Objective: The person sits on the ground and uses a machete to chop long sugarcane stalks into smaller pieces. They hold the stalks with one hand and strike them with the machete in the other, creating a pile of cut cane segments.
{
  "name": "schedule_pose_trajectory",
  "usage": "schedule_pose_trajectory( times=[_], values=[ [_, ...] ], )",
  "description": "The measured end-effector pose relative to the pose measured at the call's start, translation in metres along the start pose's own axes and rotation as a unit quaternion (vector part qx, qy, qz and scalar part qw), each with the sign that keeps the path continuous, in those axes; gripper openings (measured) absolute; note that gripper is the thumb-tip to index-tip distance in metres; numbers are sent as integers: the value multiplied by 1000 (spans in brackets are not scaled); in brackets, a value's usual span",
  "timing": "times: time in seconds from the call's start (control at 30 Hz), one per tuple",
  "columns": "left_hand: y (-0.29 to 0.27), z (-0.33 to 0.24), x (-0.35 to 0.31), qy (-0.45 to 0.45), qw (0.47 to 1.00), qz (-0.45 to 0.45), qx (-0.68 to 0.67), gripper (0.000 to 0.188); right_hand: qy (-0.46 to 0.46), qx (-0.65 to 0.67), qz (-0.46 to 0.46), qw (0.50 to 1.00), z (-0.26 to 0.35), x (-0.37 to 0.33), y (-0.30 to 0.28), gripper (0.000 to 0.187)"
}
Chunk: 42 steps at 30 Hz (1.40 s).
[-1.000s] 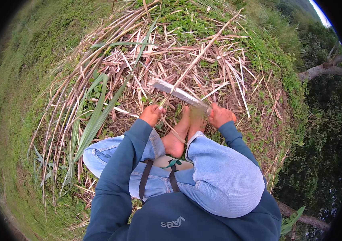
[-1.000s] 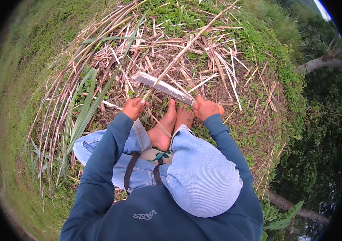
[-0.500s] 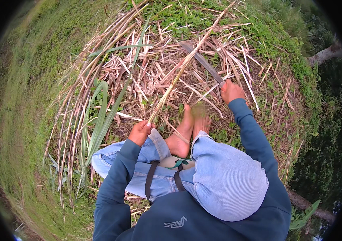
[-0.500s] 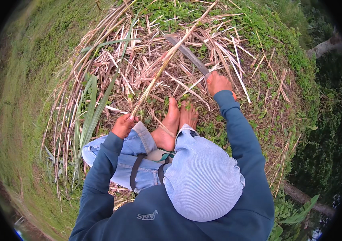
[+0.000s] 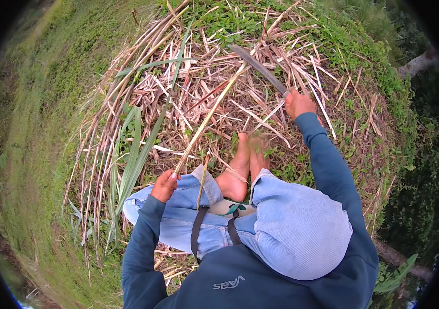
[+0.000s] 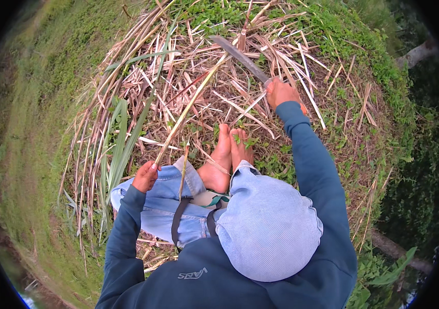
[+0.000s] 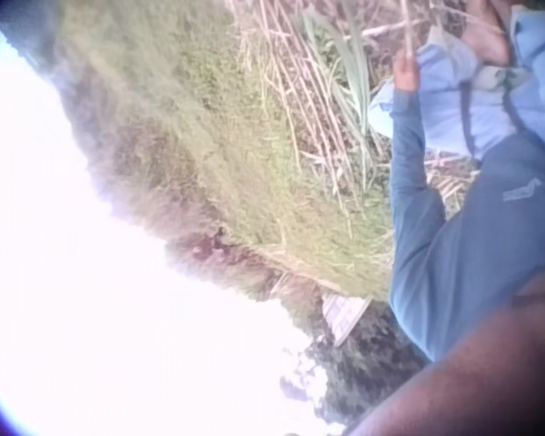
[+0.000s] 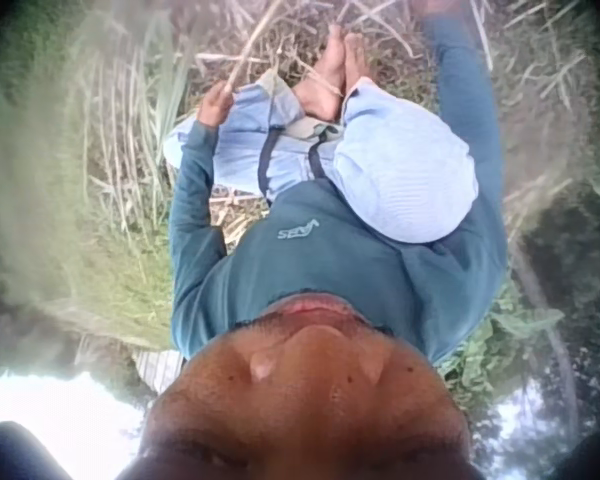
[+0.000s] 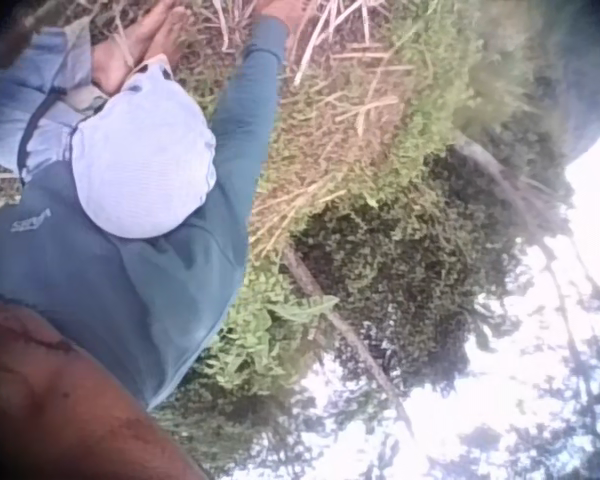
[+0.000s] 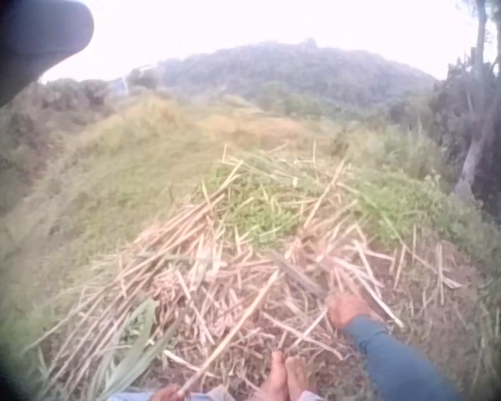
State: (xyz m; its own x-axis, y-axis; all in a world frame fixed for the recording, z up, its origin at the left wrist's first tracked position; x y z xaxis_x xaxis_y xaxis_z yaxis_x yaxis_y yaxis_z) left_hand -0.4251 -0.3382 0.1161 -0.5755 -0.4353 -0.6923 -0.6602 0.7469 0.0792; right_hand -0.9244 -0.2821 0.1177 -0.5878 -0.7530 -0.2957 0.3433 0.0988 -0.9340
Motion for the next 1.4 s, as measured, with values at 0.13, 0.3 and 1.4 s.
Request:
schedule_pose_trajectory(
  times=[0.13,0.3,1.4],
  values=[
    [5,-2,14,-56,997,11,-47,28,-183,10,64,981,49,-88,34,35],
    [55,-36,40,-86,972,86,-200,31,-274,48,111,954,67,-152,43,30],
    [-13,7,-35,-117,966,126,-195,29,-1,18,23,1000,-11,21,7,31]
  ],
)
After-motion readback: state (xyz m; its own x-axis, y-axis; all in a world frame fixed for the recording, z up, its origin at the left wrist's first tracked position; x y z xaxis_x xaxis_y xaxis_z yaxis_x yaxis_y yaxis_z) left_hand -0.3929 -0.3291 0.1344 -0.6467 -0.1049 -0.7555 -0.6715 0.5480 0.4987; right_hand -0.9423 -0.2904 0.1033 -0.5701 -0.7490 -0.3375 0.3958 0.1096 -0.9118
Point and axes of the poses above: each hand's wrist, its own x-axis towards the middle knuckle, its own y-axis out of the palm, z = x × y, the point moved 8 cm from there along x, towards the middle knuckle, and after that the axes turned 4 degrees about z, right-handed, at the moved point
